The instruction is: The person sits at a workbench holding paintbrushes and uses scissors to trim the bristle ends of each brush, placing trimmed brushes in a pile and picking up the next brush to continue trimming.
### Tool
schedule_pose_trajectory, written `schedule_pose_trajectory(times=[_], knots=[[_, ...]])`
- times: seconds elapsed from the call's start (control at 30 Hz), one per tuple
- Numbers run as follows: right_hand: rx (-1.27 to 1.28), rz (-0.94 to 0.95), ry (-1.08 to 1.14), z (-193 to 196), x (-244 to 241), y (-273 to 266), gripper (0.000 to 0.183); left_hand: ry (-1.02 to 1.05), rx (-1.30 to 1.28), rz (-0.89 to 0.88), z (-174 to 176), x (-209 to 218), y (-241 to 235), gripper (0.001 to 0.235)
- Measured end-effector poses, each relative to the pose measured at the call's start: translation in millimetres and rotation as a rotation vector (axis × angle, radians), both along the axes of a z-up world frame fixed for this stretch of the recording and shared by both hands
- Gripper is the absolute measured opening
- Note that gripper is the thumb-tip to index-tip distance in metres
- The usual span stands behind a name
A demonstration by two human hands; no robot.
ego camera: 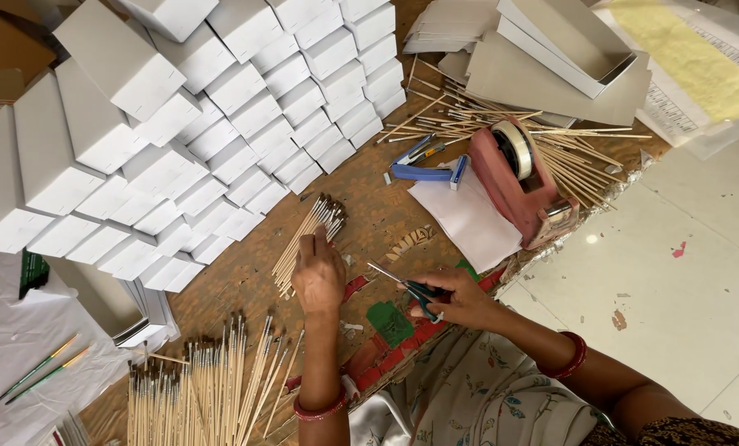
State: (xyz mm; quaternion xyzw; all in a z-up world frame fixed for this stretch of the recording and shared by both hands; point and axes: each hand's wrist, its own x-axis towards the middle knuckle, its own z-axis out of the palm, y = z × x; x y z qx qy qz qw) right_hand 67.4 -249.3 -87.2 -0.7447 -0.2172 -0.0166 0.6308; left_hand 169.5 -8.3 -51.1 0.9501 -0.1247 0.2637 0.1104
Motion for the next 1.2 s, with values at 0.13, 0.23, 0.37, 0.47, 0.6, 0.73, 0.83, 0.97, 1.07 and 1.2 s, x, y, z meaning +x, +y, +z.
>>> schedule_pose_trajectory(times=[0.13,0.23,0.37,0.47,0.6,0.73,0.83,0.97,1.07,1.2], knots=[[0.046,0.001,0.042,-4,2,3,0.049,0.046,-0.460,-0.026,-13,0,21,0.028],[-0.007,-0.036,-0.008,-4,3,1,0.048,0.110,-1.077,-0.225,-18,-2,28,0.029],[-0.002,-0.005,-0.060,-5,3,-2,0.047,0.257,-1.443,-0.405,-26,-3,37,0.030],[0.008,0.003,-0.137,-18,4,-3,0.045,0.275,-1.433,-0.411,-32,-3,43,0.030],[-0.029,0.018,-0.153,-14,3,-2,0.047,0.276,-1.392,-0.369,4,-15,28,0.035],[-0.017,0.062,-0.061,2,-1,-1,0.045,0.292,-1.426,-0.348,1,-18,29,0.035],[-0.015,0.070,-0.003,7,1,0,0.046,0.278,-1.401,-0.316,-6,-17,32,0.033],[-0.051,0.026,-0.042,5,1,2,0.048,0.256,-1.349,-0.276,-10,-16,30,0.029],[-0.039,0.029,-0.044,0,0,3,0.047,0.240,-1.359,-0.288,-11,-18,30,0.029],[-0.075,0.034,-0.025,-5,-1,-2,0.045,0.246,-1.364,-0.332,-13,-17,28,0.030]])
